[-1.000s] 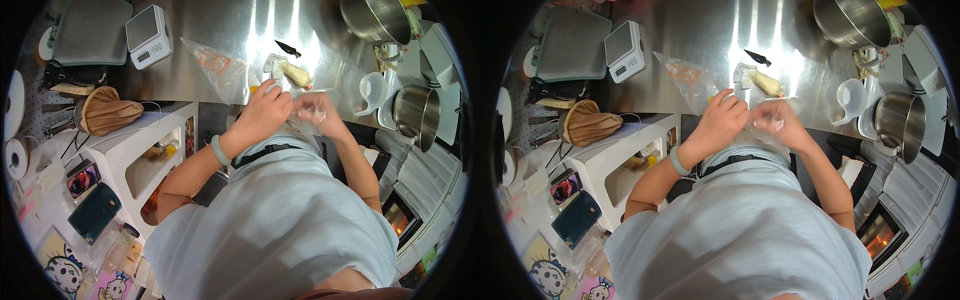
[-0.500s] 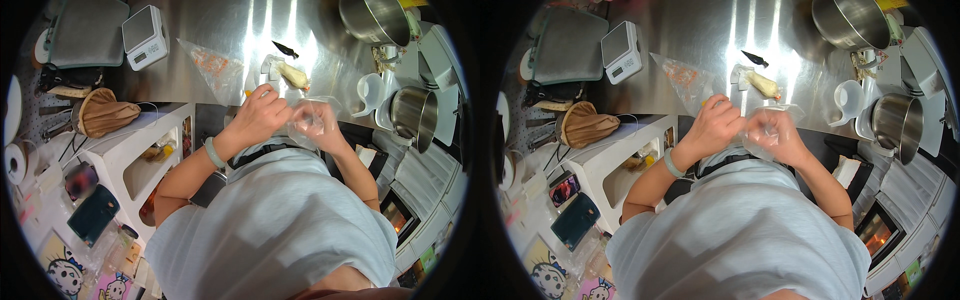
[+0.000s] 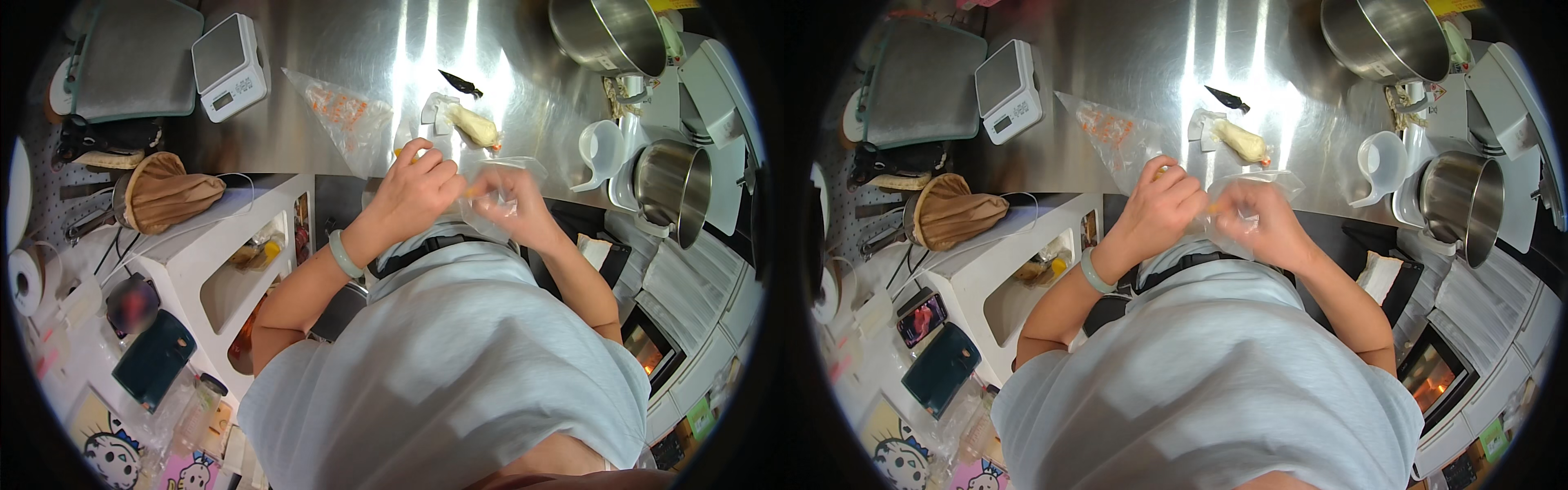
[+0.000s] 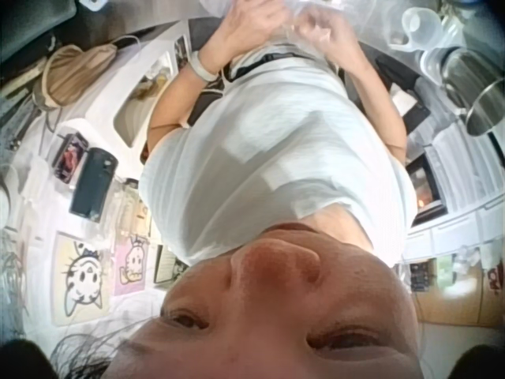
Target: The person retrieves a small bag of frosting from a freezer and takes it to a workspace. They then use shears to open a second bag and transfer yellow frosting into a larger piping bag.
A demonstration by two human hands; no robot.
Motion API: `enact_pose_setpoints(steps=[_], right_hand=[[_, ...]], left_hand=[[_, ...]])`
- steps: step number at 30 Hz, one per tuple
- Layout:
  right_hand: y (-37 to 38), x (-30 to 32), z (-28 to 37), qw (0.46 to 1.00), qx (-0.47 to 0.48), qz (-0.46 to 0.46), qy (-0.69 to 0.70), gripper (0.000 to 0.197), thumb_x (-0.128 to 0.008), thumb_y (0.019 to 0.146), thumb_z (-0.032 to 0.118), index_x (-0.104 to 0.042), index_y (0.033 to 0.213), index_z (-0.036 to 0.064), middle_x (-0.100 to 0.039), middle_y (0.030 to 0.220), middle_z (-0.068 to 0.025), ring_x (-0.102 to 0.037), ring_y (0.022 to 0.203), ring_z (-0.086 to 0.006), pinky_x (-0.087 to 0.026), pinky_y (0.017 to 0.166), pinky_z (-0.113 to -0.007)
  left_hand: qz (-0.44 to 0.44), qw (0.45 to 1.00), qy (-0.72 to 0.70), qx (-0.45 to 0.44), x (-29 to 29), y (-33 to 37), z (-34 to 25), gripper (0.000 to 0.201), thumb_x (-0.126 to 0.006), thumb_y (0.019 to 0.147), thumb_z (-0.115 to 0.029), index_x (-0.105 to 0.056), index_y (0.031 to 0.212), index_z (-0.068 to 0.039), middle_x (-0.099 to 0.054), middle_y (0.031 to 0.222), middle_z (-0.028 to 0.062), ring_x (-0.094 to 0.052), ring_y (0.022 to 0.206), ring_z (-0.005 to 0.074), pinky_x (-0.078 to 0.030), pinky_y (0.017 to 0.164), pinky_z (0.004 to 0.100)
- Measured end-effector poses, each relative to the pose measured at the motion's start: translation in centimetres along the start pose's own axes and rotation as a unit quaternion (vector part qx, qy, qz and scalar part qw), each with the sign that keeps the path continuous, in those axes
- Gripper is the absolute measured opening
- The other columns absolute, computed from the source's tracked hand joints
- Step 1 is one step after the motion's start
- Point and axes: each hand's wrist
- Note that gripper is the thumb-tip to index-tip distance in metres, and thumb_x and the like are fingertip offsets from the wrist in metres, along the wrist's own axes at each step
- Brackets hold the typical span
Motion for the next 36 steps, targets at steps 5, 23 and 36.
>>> enact_pose_setpoints(steps=[5, 23, 36], right_hand=[[1.1, -0.3, -0.3, 1.000, 0.001, -0.004, -0.026, 0.012, -0.058, 0.078, 0.010, -0.061, 0.081, -0.0019, -0.058, 0.075, -0.0056, -0.054, 0.071, -0.0132, -0.043, 0.065, -0.026], [2.6, -1.4, 0.1, 0.997, -0.075, 0.013, 0.028, 0.004, -0.061, 0.078, 0.001, -0.061, 0.080, -0.0018, -0.061, 0.072, -0.0024, -0.054, 0.066, -0.0094, -0.043, 0.066, -0.025], [1.9, -0.7, 1.4, 0.997, -0.016, 0.079, -0.012, 0.009, -0.058, 0.075, 0.006, -0.059, 0.075, -0.0031, -0.055, 0.070, -0.0065, -0.050, 0.067, -0.0125, -0.041, 0.063, -0.027]], left_hand=[[0.014, 1.000, 0.006, 0.002, -0.3, -0.2, 0.7, 0.005, -0.053, 0.069, -0.003, -0.050, 0.073, -0.006, -0.046, 0.073, 0.0064, -0.049, 0.077, 0.0221, -0.038, 0.089, 0.0408], [-0.030, 0.998, 0.034, 0.033, 0.2, -2.2, 1.3, 0.004, -0.055, 0.066, -0.007, -0.057, 0.069, -0.008, -0.050, 0.071, 0.0021, -0.052, 0.078, 0.0180, -0.036, 0.093, 0.0377], [-0.009, 1.000, -0.020, 0.003, 1.2, -2.1, 1.0, 0.007, -0.055, 0.066, -0.003, -0.051, 0.066, -0.008, -0.046, 0.068, 0.0027, -0.051, 0.073, 0.0186, -0.037, 0.092, 0.0392]])
Point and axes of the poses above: each hand's wrist, its own y-axis towards the middle knuckle, its own x-axis out of the back of the hand, z = x × y
